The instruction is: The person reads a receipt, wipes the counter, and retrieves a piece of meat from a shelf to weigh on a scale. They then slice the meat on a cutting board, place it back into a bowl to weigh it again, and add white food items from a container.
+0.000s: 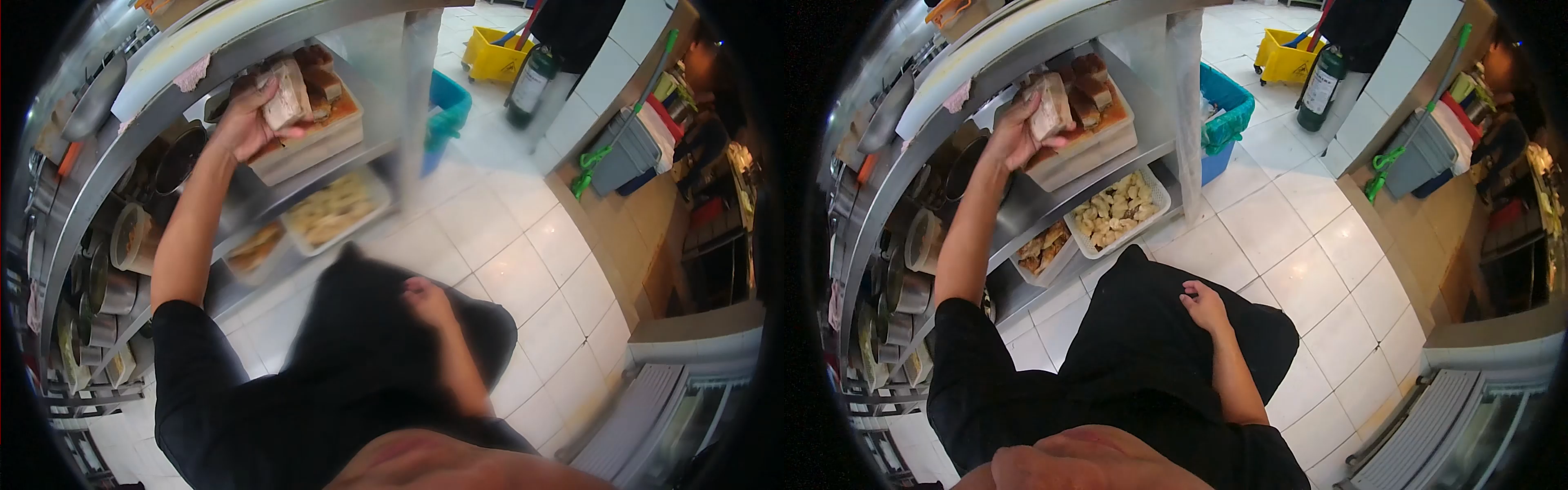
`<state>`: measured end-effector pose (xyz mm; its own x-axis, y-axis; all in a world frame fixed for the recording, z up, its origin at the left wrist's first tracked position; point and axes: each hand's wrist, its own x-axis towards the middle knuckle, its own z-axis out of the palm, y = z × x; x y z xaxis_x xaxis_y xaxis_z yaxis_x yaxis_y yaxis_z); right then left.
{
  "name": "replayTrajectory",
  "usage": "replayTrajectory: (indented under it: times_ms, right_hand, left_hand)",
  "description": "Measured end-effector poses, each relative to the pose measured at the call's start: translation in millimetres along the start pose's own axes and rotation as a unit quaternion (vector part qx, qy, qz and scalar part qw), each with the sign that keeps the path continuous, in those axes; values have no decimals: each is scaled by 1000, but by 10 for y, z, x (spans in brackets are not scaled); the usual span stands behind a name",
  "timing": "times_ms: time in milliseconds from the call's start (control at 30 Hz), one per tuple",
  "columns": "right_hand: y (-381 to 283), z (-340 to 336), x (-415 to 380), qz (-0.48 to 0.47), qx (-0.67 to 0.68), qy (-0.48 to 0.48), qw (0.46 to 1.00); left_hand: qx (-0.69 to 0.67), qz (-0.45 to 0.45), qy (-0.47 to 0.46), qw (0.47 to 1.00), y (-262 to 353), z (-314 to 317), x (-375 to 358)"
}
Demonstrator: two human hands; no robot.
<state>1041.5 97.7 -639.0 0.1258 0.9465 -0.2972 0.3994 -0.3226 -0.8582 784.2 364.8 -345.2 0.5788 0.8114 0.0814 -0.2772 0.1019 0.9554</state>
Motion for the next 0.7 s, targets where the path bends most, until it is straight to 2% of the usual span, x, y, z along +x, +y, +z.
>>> replayTrajectory:
  times_ms: [33, 67, 100, 133, 167, 200, 233, 267, 300, 333, 367, 433, 500, 533, 567, 633, 667, 700]
  right_hand:
    - [-38, -9, 7, -1, -5, -3, 1000]
    - [-14, 14, 50, 2, -6, -9, 1000]
    - [10, 44, 92, -36, 15, 2, 999]
    - [11, 51, 81, -71, 33, 9, 997]
    - [-91, 50, 31, -61, 27, -5, 998]
    - [-272, 15, 16, -55, 125, -65, 988]
    - [-511, -45, 10, -47, 222, -125, 966]
    - [-957, -192, -79, -42, 248, -213, 944]
    - [-1388, -322, -168, -40, 237, -233, 942]
    - [-1839, -450, -206, -54, 246, -299, 921]
    - [-2299, -595, -237, -67, 252, -362, 895]
    - [-3238, -858, -291, -75, 225, -386, 892]
    - [-4177, -994, -288, -102, 247, -350, 898]
    - [-4706, -957, -298, -155, 242, -325, 901]
    - [-5190, -842, -278, -210, 238, -302, 899]
    - [-5888, -466, -105, -169, 181, -248, 936]
    - [-6087, -225, 101, -146, 107, -207, 961]
    - [-6203, 44, 325, -128, 34, -161, 978]
  left_hand:
    - [-1, -2, 4, 1000, -82, 9, -46]
    - [-119, -42, -56, 990, -178, 15, -112]
    - [-238, -82, -113, 961, -248, 63, -208]
    - [-288, -128, -85, 945, -294, 122, -348]
    - [-338, -153, 13, 928, -303, 302, -510]
    - [-371, -161, -25, 914, -405, 293, -623]
    - [-338, -175, 15, 925, -384, 399, -809]
    - [-280, -186, -78, 939, -422, 268, -1010]
    - [-213, -174, 4, 961, -429, 403, -1240]
    - [-143, -158, 85, 973, -363, 590, -1474]
    - [-137, -188, 125, 965, -191, 710, -1653]
    - [-186, -150, 174, 955, 395, 880, -1953]
    - [-141, -116, 274, 944, 959, 791, -2267]
    - [-92, -54, 346, 932, 1325, 807, -2344]
    - [33, -28, 401, 915, 1694, 771, -2442]
    - [60, -30, 465, 883, 2448, 827, -2579]
    - [244, 3, 531, 812, 2717, 845, -2630]
    - [422, 24, 571, 704, 2956, 855, -2714]
